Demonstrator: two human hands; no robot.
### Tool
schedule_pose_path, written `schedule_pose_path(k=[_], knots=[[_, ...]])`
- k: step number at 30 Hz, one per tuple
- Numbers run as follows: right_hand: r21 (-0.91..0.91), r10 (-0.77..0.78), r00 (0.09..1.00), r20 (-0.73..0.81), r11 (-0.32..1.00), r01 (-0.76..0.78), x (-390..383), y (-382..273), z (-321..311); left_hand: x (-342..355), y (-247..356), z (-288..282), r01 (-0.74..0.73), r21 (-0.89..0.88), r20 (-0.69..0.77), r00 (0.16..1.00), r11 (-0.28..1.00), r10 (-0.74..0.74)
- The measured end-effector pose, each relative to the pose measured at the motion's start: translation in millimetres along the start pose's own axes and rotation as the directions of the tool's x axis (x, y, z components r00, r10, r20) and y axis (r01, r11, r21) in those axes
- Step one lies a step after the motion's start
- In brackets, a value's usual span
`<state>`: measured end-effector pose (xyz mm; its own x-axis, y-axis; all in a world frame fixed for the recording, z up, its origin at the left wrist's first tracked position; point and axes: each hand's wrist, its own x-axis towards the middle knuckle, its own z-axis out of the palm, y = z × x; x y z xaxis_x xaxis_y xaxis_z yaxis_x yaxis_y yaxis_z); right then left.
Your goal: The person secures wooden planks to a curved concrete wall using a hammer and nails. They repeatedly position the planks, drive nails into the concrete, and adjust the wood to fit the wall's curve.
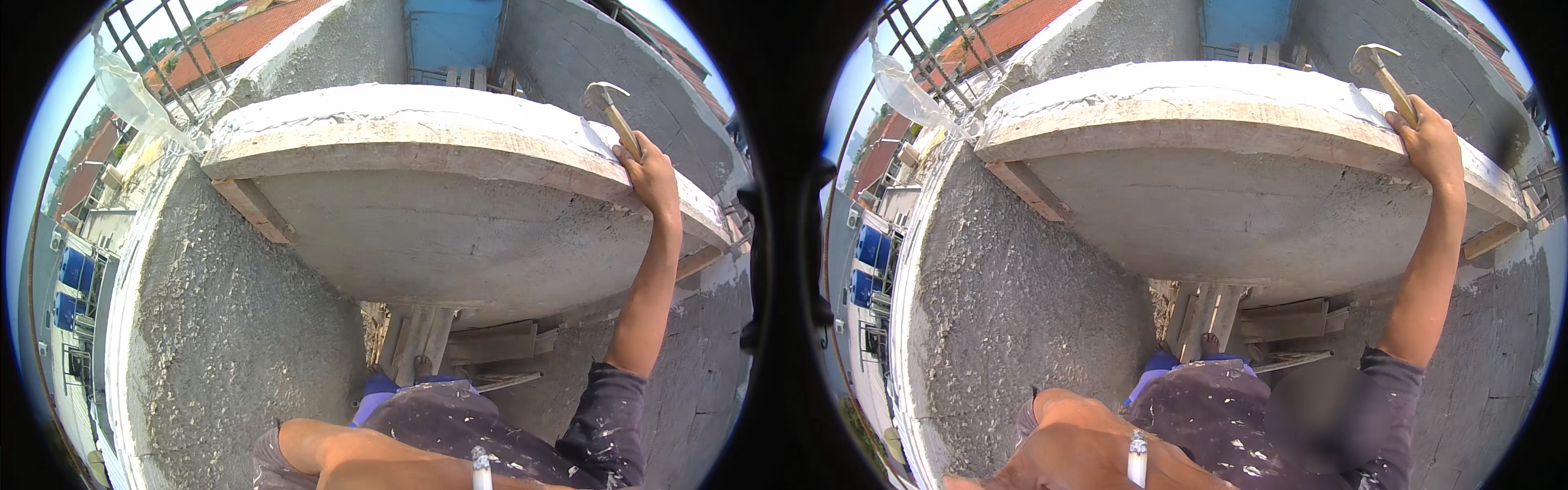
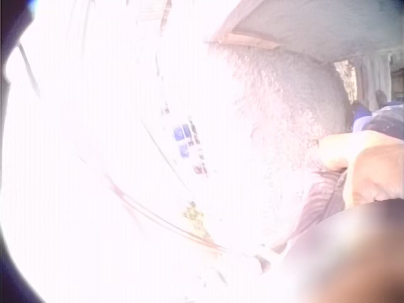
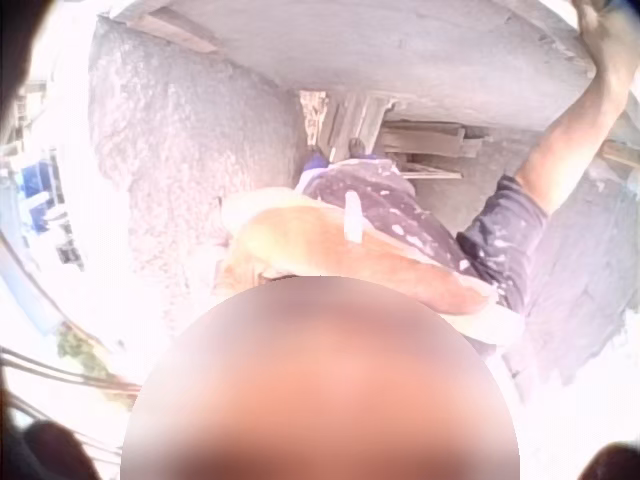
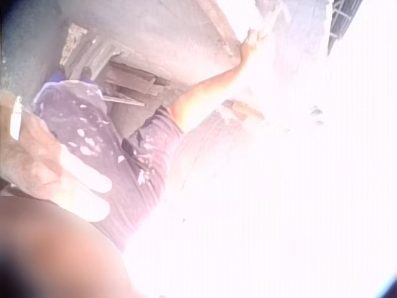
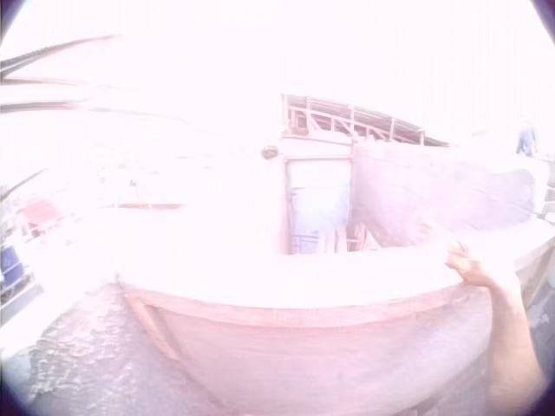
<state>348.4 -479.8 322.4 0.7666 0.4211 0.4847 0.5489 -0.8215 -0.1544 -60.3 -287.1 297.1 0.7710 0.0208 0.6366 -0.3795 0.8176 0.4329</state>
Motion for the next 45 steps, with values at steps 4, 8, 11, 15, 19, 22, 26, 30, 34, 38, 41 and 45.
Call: schedule_pose_path(k=[4,8,11,15,19,22,26,30,34,38,41,45], knots=[[0.000,0.004,1.000,-0.006,1.000,-0.004,-6,-3,-2,7,5,-12,0.112,0.394,-0.149,0.987,0.912,-0.057],[-0.167,-0.104,0.993,0.057,0.980,0.112,-10,0,-11,37,37,-78,0.187,0.965,-0.242,0.902,0.183,0.357],[-0.115,-0.164,0.979,0.122,0.977,0.178,-7,5,-17,85,77,-144,0.114,0.937,0.017,0.929,-0.331,0.369],[-0.116,-0.381,0.924,-0.008,0.919,0.378,-1,15,-14,131,119,-200,0.227,0.759,-0.020,0.945,-0.610,0.326],[0.100,-0.336,0.942,0.003,0.937,0.334,0,28,-5,139,131,-222,0.361,0.670,-0.217,0.931,-0.649,0.294],[0.151,-0.293,0.954,0.062,0.948,0.282,-2,29,-2,137,133,-228,0.400,0.684,-0.284,0.916,-0.610,0.282],[0.152,-0.229,0.973,0.019,0.963,0.223,-7,17,2,139,133,-233,0.410,0.701,-0.301,0.912,-0.583,0.279],[0.128,-0.209,0.952,-0.225,0.962,0.241,-10,7,12,136,134,-237,0.455,0.710,-0.317,0.888,-0.537,0.333],[0.146,-0.238,0.893,-0.382,0.938,0.313,-9,9,23,128,135,-245,0.474,0.658,-0.291,0.876,-0.585,0.384],[0.157,-0.287,0.857,-0.429,0.910,0.383,-4,17,30,132,131,-248,0.487,0.675,-0.312,0.869,-0.554,0.384],[0.118,-0.327,0.827,-0.458,0.899,0.421,-4,26,32,137,125,-240,0.510,0.580,-0.322,0.860,-0.635,0.396],[0.121,-0.319,0.845,-0.429,0.907,0.404,-8,36,33,135,120,-225,0.380,0.573,-0.213,0.925,-0.726,0.316]])
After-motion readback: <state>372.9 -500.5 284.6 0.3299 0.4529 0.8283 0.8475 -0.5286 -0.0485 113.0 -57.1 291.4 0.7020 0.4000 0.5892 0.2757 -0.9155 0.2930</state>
